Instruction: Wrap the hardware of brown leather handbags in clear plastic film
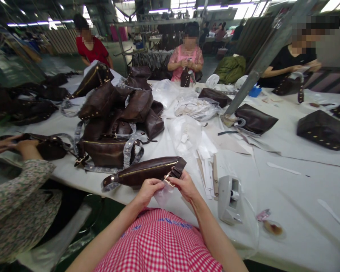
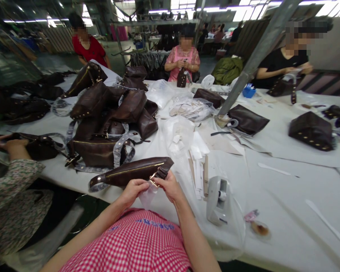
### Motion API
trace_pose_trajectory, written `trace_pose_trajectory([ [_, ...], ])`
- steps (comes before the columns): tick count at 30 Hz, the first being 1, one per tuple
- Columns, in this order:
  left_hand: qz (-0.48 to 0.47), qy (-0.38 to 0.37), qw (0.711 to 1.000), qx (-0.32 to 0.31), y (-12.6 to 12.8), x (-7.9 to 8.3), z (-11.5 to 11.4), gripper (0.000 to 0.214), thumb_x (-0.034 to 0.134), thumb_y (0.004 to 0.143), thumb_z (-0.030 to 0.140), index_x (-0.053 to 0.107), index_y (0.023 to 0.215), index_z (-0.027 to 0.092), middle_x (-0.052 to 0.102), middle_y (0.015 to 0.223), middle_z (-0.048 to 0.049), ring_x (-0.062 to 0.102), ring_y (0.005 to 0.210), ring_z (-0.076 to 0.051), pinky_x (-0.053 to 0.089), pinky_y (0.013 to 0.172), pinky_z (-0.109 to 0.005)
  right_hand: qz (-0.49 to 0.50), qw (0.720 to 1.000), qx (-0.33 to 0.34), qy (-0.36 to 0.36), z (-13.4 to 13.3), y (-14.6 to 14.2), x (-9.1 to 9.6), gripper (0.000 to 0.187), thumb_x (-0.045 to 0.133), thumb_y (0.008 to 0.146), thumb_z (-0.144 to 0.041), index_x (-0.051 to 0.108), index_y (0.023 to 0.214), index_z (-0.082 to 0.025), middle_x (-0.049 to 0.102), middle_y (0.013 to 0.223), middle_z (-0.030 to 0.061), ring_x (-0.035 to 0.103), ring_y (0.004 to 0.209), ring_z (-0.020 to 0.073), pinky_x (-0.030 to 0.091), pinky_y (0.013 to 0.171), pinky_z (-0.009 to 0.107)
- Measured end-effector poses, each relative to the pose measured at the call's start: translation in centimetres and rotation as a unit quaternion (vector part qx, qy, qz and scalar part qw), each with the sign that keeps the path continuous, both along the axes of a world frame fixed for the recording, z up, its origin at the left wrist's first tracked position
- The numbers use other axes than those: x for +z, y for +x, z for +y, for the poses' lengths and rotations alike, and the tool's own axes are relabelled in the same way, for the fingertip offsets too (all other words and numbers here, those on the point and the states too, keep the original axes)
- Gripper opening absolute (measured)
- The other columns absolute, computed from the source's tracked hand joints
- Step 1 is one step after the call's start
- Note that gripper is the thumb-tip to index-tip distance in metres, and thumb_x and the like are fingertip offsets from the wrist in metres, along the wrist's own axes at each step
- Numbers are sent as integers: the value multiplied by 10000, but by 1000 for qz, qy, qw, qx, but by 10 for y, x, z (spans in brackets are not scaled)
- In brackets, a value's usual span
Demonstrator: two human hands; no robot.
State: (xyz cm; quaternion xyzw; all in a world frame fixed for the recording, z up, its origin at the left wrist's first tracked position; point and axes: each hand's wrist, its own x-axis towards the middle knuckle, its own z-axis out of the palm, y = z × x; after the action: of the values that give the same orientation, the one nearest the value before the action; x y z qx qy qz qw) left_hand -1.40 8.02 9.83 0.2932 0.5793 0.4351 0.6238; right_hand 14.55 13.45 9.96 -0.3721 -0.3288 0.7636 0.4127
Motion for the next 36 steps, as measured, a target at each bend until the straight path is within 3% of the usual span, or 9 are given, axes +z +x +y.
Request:
trace_pose_trajectory([
  [8,-26,-15,998,51,4,3,-2,269,819,544,339,709,659,122,656,622,-29,537,569,-123,378,585,-243,6,1000,-5,14,-1,-2,1,456,852,561,-223,617,951,-202,721,829,0,673,748,176,506,707,306],
  [13,-4,9,998,69,4,4,-3,207,797,543,255,632,595,143,608,571,10,507,553,-104,356,571,-225,-7,1000,-8,16,-2,-2,2,454,848,568,-215,613,956,-199,722,827,0,661,726,168,504,683,302],
  [21,-64,-34,992,100,3,-3,0,230,799,446,173,593,543,139,575,529,24,484,509,-85,344,546,-221,-8,1000,-2,20,-2,-1,-2,454,853,578,-209,607,960,-206,717,823,-8,664,741,168,501,675,290],
  [29,-71,-32,994,76,5,3,1,223,821,455,183,631,554,123,607,540,12,494,501,-75,352,534,-209,-29,999,10,15,-2,2,-5,500,862,558,-222,590,977,-209,714,826,-8,671,767,181,496,697,302],
  [36,-65,-47,994,72,3,-2,0,241,839,470,239,685,605,113,646,578,-15,541,528,-96,393,559,-218,-33,999,23,30,0,6,-3,496,849,560,-212,594,985,-218,707,875,-5,660,805,184,495,805,352],
])
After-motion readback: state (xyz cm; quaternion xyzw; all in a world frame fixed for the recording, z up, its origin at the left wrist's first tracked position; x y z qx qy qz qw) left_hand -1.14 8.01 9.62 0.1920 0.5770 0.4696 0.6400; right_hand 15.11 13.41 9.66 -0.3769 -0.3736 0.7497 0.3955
